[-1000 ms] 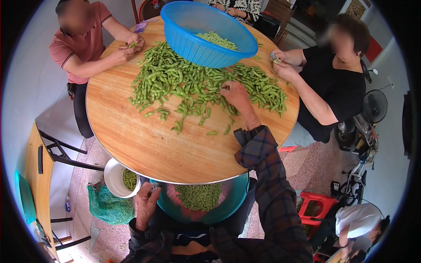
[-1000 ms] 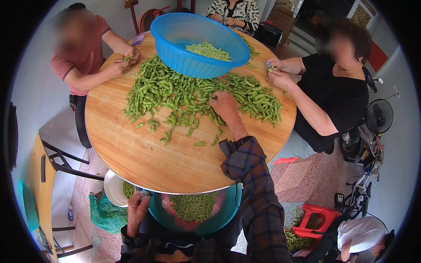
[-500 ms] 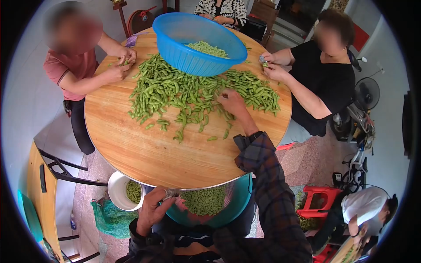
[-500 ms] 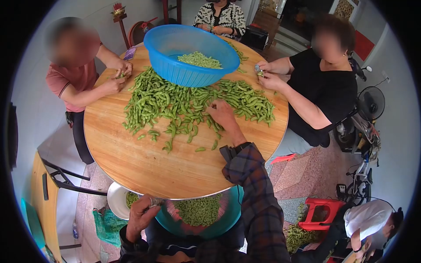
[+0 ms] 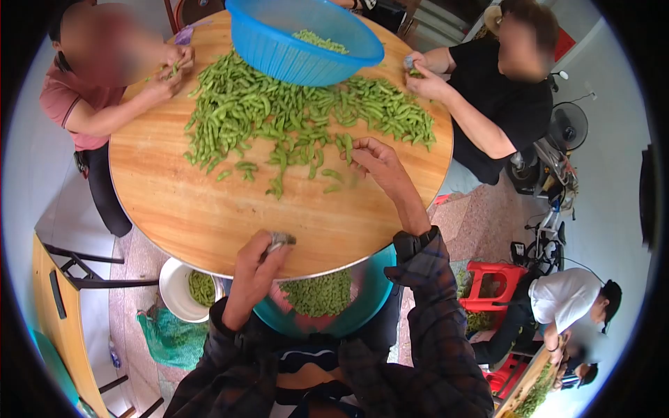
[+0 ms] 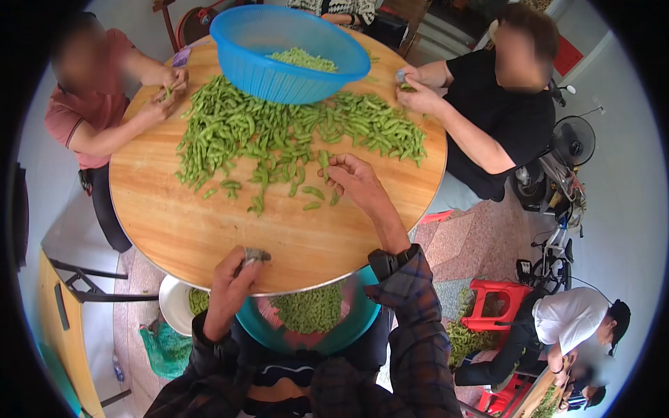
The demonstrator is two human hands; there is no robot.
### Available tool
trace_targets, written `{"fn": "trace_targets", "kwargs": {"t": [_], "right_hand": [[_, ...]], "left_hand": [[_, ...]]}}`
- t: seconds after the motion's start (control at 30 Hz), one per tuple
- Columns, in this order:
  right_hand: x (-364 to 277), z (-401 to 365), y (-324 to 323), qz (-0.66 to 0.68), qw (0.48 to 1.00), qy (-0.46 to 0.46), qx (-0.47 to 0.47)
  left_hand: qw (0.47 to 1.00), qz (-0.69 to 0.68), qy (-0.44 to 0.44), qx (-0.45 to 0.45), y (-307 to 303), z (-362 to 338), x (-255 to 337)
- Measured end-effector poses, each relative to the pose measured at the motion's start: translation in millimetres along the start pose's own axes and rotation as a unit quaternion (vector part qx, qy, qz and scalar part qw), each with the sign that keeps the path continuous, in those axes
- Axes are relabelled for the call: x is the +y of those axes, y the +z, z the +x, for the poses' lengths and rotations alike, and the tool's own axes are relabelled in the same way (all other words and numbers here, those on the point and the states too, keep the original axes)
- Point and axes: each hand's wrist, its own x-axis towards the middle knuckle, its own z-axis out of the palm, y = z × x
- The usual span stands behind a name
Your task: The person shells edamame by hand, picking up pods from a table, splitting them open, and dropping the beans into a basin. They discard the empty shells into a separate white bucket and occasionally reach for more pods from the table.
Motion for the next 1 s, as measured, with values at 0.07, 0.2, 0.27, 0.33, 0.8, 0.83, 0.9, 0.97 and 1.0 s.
{"fn": "trace_targets", "kwargs": {"t": [0.07, 0.2, 0.27, 0.33, 0.8, 0.83, 0.9, 0.97, 1.0], "right_hand": [[-6, -24, 25, -0.006, 1.000, 0.031, 0.002], [4, -76, 87, -0.054, 0.998, -0.014, 0.028], [15, -94, 107, -0.073, 0.996, -0.042, 0.021], [20, -105, 119, -0.095, 0.992, -0.077, 0.021], [20, -120, 125, -0.128, 0.982, -0.127, 0.051], [21, -120, 125, -0.126, 0.982, -0.126, 0.053], [23, -120, 124, -0.125, 0.982, -0.131, 0.049], [23, -120, 123, -0.128, 0.982, -0.132, 0.053], [24, -121, 123, -0.131, 0.981, -0.134, 0.054]], "left_hand": [[0.998, -0.037, -0.041, 0.003, 5, 5, 1], [0.998, -0.066, -0.024, 0.003, 14, 15, -3], [0.996, -0.079, -0.042, 0.006, 20, 15, -8], [0.991, -0.136, -0.003, 0.003, 25, 16, -20], [0.992, -0.121, -0.006, -0.028, 27, 13, -25], [0.993, -0.118, 0.000, -0.027, 27, 13, -26], [0.993, -0.111, 0.000, -0.031, 27, 13, -25], [0.994, -0.104, 0.001, -0.034, 28, 12, -23], [0.994, -0.102, -0.004, -0.034, 28, 12, -22]]}}
